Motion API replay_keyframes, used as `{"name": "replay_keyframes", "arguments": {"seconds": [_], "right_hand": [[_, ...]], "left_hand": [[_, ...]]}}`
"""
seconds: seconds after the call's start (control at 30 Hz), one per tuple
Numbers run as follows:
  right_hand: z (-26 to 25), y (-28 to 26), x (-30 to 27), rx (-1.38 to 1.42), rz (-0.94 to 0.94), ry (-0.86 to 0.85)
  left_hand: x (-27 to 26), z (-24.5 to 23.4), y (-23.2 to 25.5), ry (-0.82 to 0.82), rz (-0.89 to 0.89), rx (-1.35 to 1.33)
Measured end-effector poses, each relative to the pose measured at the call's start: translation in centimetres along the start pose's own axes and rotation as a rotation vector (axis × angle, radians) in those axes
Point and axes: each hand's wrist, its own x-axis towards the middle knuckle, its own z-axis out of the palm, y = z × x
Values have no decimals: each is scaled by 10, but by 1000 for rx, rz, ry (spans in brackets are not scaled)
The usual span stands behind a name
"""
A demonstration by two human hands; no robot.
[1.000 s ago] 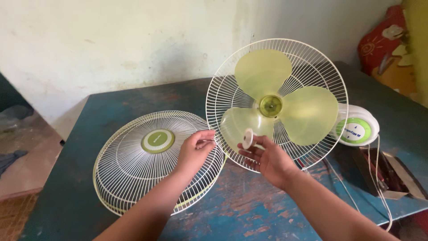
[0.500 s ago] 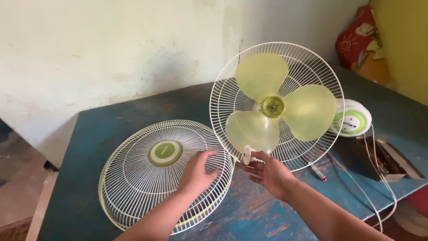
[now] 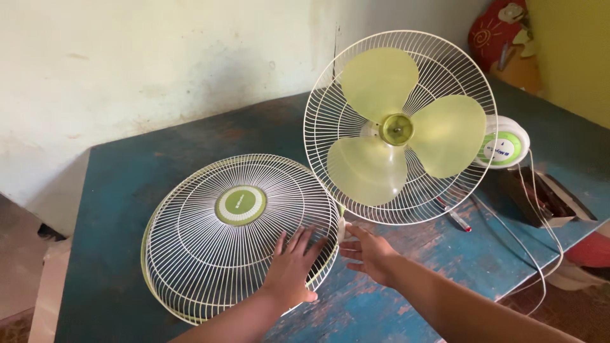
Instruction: The person removes the front protective grill of a standing electric fan, then unscrews the central hub nut to detach the fan blades. They place the grill and nut aside, then reattach the grill to the fan base and begin tightening the central hub nut by hand.
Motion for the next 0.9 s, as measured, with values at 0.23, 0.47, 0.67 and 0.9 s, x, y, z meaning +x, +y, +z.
{"name": "replay_keyframes", "arguments": {"seconds": [0.23,0.47,0.67,0.9], "right_hand": [[10,7,7,-62,40,24],[22,2,1,-106,56,41],[32,-4,6,-231,-27,72],[35,2,38,-137,-213,79]], "left_hand": [[3,6,-24,55,95,29],[21,2,-39,-57,131,162],[47,-18,-73,-145,107,210],[75,-27,-117,-132,76,213]]}}
